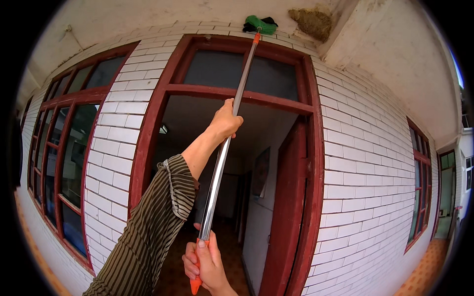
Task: The person uses a long-handled mop with a cloth attachment to wipe the exterior tiled wall and window frames, then mops the balcony floor. They periodically dip the mop head into a bucket of water to rinse it.
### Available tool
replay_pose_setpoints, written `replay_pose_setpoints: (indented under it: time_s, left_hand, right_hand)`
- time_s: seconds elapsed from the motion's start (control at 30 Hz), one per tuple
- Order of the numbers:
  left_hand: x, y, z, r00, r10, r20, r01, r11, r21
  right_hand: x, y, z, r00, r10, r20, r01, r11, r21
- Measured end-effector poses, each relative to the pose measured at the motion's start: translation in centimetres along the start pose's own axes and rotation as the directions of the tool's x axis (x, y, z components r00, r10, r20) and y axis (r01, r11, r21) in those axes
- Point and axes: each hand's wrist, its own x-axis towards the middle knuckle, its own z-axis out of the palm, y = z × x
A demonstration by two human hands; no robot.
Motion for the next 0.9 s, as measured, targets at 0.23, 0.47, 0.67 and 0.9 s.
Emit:
replay_pose_setpoints:
  time_s: [0.23, 0.47, 0.67, 0.9]
  left_hand:
    - [1.1, -6.6, -11.2, 0.958, -0.063, -0.28, 0.06, 0.998, -0.02]
    - [0.2, -9.7, -11.2, 0.922, -0.117, -0.369, 0.122, 0.992, -0.01]
    - [-4.5, -6.0, -2.2, 0.98, -0.108, -0.165, 0.103, 0.994, -0.037]
    - [-8.7, -0.3, 1.5, 0.991, -0.032, 0.128, 0.015, 0.991, 0.133]
  right_hand:
    - [4.7, 1.5, 0.5, 0.955, 0.203, 0.214, -0.2, 0.979, -0.038]
    - [3.8, 1.5, -0.9, 0.972, 0.198, 0.124, -0.193, 0.98, -0.054]
    - [-4.3, 3.1, -3.4, 0.993, 0.039, -0.112, -0.056, 0.986, -0.154]
    - [-7.2, 4.5, 0.6, 0.965, -0.043, -0.26, 0.024, 0.997, -0.076]
